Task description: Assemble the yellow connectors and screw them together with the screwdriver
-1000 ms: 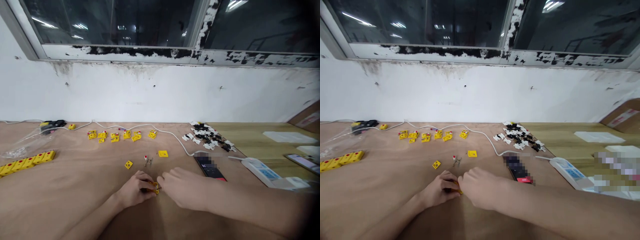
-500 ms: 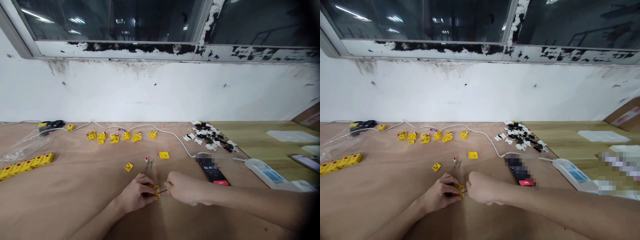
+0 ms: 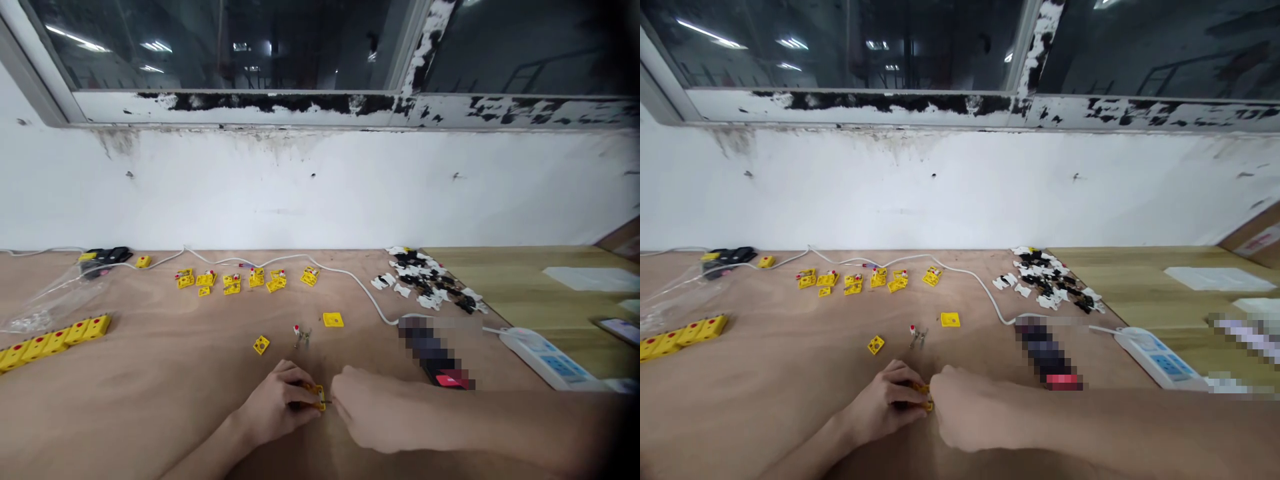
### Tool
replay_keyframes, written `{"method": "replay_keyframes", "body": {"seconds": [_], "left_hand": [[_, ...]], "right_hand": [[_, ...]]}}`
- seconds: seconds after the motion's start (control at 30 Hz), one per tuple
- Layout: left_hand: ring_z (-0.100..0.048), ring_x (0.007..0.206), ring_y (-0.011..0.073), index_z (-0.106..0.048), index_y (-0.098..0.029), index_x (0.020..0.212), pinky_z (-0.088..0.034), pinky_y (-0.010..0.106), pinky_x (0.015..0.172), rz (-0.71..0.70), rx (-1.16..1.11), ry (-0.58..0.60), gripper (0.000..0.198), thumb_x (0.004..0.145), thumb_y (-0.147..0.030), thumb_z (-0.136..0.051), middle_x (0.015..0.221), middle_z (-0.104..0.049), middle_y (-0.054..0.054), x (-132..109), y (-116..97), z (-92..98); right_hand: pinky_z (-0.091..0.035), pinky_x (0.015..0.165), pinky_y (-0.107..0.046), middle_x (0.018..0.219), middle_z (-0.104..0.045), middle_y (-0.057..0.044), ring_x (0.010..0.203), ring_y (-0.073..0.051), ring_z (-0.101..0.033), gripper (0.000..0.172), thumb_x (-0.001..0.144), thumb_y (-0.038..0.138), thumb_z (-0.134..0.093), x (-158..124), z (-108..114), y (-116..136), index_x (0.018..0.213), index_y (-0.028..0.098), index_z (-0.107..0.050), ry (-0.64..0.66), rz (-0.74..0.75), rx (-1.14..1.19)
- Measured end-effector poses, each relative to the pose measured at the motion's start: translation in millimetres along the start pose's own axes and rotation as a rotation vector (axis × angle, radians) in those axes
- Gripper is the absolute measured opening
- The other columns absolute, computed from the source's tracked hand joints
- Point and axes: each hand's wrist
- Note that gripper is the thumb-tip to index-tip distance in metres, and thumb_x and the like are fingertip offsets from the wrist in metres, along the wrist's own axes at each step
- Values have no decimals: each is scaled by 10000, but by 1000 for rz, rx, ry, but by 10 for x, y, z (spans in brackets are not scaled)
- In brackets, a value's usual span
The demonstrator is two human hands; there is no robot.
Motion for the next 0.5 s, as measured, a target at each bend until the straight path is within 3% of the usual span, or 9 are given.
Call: {"method": "replay_keyframes", "body": {"seconds": [0.1,0.2,0.3,0.4,0.5], "left_hand": [[-636,931,166,-792,-275,937,-457,307,865,-6,-5,-16,96,867,-305,-734,1031,-742,15,-5,16,-11],[-640,940,165,-790,-278,944,-457,307,870,-7,-9,-25,97,866,-295,-735,1030,-746,11,-11,12,-1],[-641,926,169,-782,-283,958,-455,326,870,-16,40,-21,103,873,-308,-730,1024,-750,7,-21,8,37],[-624,937,203,-770,-282,987,-465,371,865,3,168,-22,132,902,-347,-693,1041,-744,28,-13,3,115],[-597,1092,259,-698,-276,1195,-484,437,938,6,229,-61,312,917,-413,-662,1229,-677,86,57,-103,285]], "right_hand": [[-252,447,-255,541,-476,18,405,-131,-416,125,839,206,-512,7,-153,-82,889,191,-625,33,-192,286],[-147,419,-201,530,-363,73,379,-73,-235,174,885,227,-413,-23,-194,-107,1003,199,-538,161,-392,815],[-60,432,-189,525,-294,94,407,-55,-136,145,908,248,-406,-114,-88,-69,967,188,-523,289,-422,1103],[-100,433,-187,575,-417,62,430,-53,-200,171,946,326,-460,-315,99,-11,1007,191,-546,289,-209,1159],[-333,521,-195,803,-605,-22,564,-78,-429,233,927,411,-587,-622,239,-73,1029,201,-583,37,190,1259]]}}
Point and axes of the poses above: each hand's wrist, its own x-axis towards the middle knuckle, its own z-axis out of the back of the hand, y = z × x
